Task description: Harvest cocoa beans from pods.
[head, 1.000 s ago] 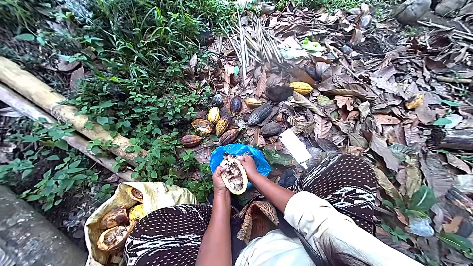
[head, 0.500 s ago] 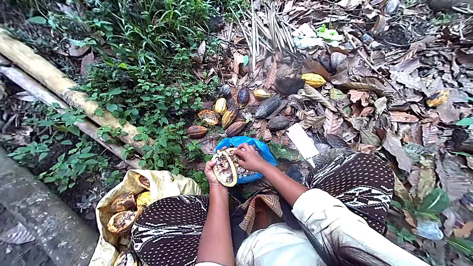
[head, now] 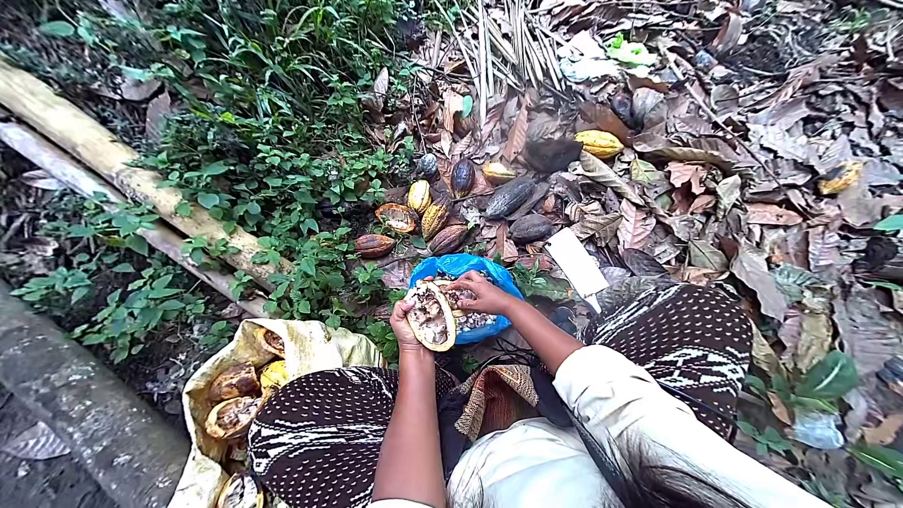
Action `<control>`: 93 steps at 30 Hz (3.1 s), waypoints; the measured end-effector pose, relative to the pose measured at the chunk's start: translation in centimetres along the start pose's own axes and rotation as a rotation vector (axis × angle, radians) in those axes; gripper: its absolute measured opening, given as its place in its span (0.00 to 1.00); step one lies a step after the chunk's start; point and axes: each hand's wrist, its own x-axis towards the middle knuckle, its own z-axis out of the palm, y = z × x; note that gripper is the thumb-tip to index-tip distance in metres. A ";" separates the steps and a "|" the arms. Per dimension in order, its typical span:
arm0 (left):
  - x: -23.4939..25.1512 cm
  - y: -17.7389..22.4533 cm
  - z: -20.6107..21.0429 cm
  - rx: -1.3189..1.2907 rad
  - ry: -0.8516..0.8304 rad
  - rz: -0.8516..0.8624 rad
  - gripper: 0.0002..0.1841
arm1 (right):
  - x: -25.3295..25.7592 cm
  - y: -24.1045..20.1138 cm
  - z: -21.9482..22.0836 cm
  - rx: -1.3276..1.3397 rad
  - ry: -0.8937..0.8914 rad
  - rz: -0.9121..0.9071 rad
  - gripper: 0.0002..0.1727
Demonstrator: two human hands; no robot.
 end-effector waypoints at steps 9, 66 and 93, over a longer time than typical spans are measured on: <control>-0.4 -0.4 0.5 0.000 0.008 -0.034 0.19 | -0.1 -0.4 0.8 -0.048 0.030 0.071 0.26; -1.0 0.1 2.2 0.165 0.079 -0.018 0.17 | 0.5 -0.8 2.3 -0.206 0.143 0.166 0.15; 0.1 -0.1 -1.9 -0.252 -0.109 0.017 0.09 | 0.6 -6.7 -0.2 -0.214 -0.030 0.023 0.29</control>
